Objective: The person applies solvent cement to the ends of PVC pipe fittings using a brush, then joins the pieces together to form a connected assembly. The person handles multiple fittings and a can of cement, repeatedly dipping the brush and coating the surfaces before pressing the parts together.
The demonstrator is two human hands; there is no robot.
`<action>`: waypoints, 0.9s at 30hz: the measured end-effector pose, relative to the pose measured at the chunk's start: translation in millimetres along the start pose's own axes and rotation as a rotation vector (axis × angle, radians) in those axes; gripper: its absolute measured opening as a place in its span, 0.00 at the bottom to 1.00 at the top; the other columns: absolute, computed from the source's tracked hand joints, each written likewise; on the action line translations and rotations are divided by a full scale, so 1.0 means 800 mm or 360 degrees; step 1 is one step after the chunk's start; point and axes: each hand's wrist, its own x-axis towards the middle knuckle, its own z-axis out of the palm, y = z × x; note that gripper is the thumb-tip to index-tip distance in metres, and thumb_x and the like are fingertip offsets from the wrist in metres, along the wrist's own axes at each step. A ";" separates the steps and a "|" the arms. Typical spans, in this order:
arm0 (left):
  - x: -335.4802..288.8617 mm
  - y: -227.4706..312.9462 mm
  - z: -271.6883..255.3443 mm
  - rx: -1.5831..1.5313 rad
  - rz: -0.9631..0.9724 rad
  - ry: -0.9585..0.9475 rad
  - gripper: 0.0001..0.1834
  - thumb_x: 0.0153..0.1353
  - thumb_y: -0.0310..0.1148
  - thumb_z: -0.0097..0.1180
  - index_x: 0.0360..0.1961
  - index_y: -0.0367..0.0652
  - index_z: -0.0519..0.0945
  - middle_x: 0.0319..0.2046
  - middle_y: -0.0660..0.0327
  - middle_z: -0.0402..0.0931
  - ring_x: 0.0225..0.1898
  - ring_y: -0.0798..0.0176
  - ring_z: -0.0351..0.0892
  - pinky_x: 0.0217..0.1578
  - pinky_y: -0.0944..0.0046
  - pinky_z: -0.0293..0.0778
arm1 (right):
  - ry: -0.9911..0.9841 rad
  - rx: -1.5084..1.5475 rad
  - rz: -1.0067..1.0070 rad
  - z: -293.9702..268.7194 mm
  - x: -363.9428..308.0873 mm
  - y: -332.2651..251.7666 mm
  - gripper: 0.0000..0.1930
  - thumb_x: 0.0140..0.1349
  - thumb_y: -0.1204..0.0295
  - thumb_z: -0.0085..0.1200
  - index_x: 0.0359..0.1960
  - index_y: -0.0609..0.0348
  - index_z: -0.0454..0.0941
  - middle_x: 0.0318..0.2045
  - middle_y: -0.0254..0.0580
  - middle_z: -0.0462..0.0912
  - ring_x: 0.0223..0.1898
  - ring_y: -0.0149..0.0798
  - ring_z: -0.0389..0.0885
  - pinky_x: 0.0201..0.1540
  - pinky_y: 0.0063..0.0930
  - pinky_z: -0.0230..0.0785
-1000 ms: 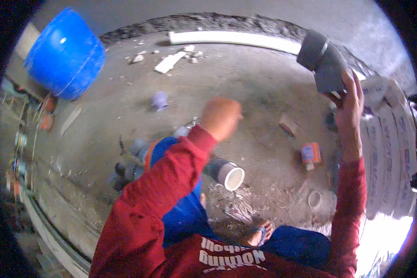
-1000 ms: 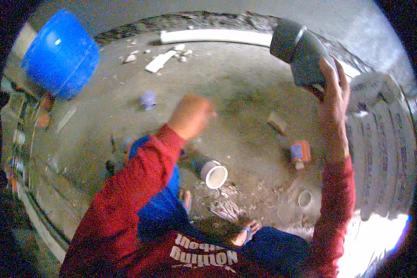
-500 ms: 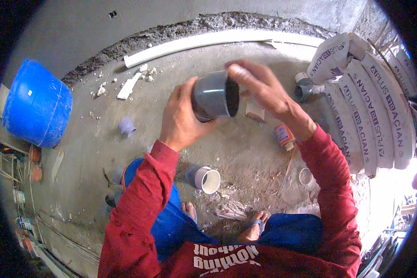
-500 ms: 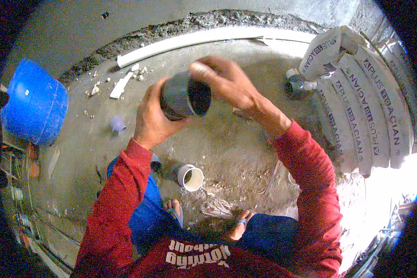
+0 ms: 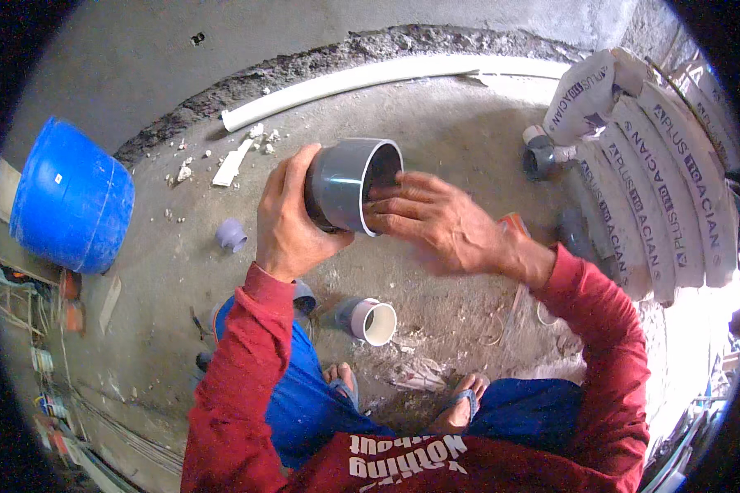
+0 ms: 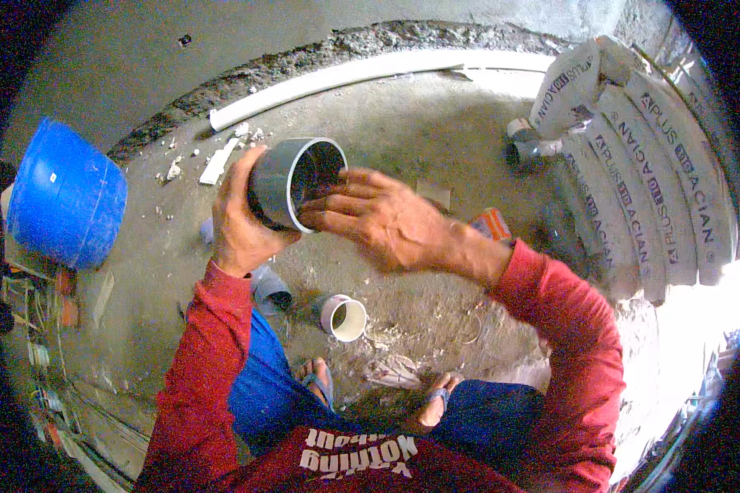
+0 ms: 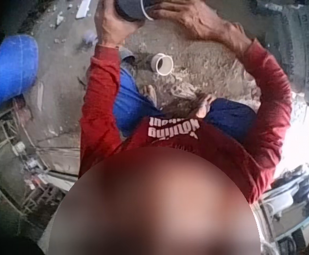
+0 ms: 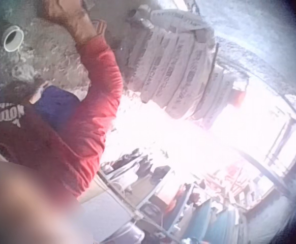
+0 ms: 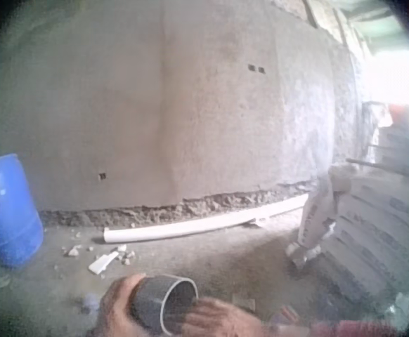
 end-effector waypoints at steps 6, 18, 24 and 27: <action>-0.010 -0.016 -0.008 -0.0240 -0.0290 -0.0609 0.46 0.35 0.37 0.80 0.60 0.42 0.73 0.49 0.44 0.81 0.52 0.41 0.84 0.51 0.49 0.80 | 0.0277 -0.1111 0.0246 -0.015 -0.023 0.057 0.31 0.63 0.62 0.53 0.71 0.38 0.69 0.76 0.32 0.63 0.79 0.39 0.55 0.77 0.64 0.44; -0.025 -0.006 0.014 -0.0750 -0.0455 -0.0686 0.49 0.39 0.29 0.76 0.67 0.37 0.69 0.56 0.50 0.79 0.57 0.55 0.80 0.60 0.56 0.74 | 0.0303 -0.0445 0.0088 0.088 -0.045 0.016 0.25 0.59 0.64 0.57 0.59 0.52 0.75 0.67 0.39 0.75 0.74 0.44 0.65 0.76 0.60 0.50; -0.013 -0.007 0.017 -0.0097 -0.0164 -0.0475 0.51 0.37 0.29 0.75 0.68 0.41 0.69 0.57 0.46 0.77 0.57 0.44 0.80 0.59 0.50 0.74 | 0.0351 0.0108 0.0570 0.074 -0.018 -0.045 0.23 0.53 0.69 0.59 0.53 0.56 0.76 0.60 0.49 0.80 0.65 0.49 0.75 0.69 0.53 0.63; -0.023 0.007 0.030 0.0189 -0.0099 -0.0540 0.51 0.36 0.29 0.76 0.68 0.44 0.69 0.57 0.47 0.76 0.58 0.40 0.77 0.60 0.47 0.73 | 0.0644 0.1220 0.0875 0.065 -0.010 -0.055 0.18 0.46 0.73 0.61 0.41 0.62 0.80 0.38 0.64 0.85 0.45 0.61 0.85 0.48 0.43 0.78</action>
